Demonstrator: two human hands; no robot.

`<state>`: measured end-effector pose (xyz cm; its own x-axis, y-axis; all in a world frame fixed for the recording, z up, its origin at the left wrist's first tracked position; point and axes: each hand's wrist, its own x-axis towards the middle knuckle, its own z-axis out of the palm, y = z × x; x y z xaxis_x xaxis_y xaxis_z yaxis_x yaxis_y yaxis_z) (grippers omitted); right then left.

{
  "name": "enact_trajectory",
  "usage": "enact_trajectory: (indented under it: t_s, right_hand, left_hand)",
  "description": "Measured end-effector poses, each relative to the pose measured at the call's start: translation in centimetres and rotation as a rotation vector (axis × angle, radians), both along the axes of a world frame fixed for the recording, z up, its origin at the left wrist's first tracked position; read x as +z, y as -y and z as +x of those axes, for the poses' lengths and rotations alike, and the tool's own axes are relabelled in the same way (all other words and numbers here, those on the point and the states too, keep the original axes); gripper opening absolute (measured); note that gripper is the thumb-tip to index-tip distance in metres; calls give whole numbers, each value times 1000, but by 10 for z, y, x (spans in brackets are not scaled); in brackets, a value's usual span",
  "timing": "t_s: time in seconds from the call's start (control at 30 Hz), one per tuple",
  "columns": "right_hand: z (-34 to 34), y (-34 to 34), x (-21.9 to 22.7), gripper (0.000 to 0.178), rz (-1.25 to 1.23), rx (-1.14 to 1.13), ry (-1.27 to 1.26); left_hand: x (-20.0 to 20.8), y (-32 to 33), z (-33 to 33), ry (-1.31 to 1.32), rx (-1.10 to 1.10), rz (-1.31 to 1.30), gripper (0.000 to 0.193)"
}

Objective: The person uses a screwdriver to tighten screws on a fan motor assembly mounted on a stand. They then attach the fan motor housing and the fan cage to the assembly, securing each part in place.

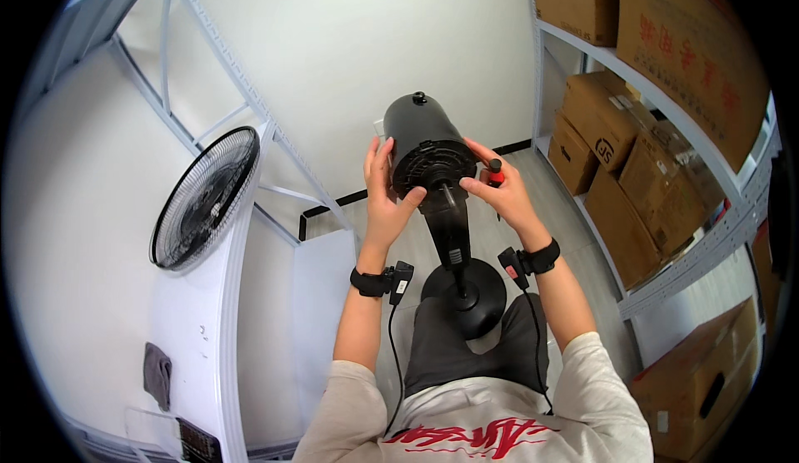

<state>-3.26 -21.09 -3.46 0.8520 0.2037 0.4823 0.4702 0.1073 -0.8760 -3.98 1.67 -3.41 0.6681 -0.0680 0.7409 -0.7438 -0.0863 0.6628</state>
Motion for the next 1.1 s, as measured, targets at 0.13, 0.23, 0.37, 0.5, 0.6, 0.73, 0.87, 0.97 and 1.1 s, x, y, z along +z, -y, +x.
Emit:
enact_trajectory:
  t_s: [0.13,0.23,0.37,0.5,0.6,0.73,0.87,0.97,1.1]
  right_hand:
    - [-1,-4,1,64,113,97,-11]
    - [3,-6,-8,65,152,78,44]
    - [2,-17,-15,64,164,-20,86]
    - [4,-22,-23,65,134,-87,112]
    - [3,-19,-27,69,50,-102,79]
    - [-2,-16,-39,73,102,-62,84]
    - [-11,-25,-51,68,268,-1,-38]
    - [-16,-30,-53,63,322,34,-140]
    - [-24,-33,-50,59,253,-21,-168]
  left_hand:
    - [-6,-10,8,-53,-94,8,100]
    - [-4,-4,3,-113,-68,-30,105]
    - [7,1,-5,-157,-44,-19,110]
    - [3,-2,1,-93,22,3,110]
    - [-6,-7,6,-84,26,-2,111]
    - [-16,-13,3,-168,75,82,85]
    - [-22,-16,6,-205,28,20,71]
    - [-20,-12,2,-250,-19,9,74]
    - [-16,-12,0,-314,-41,-4,79]
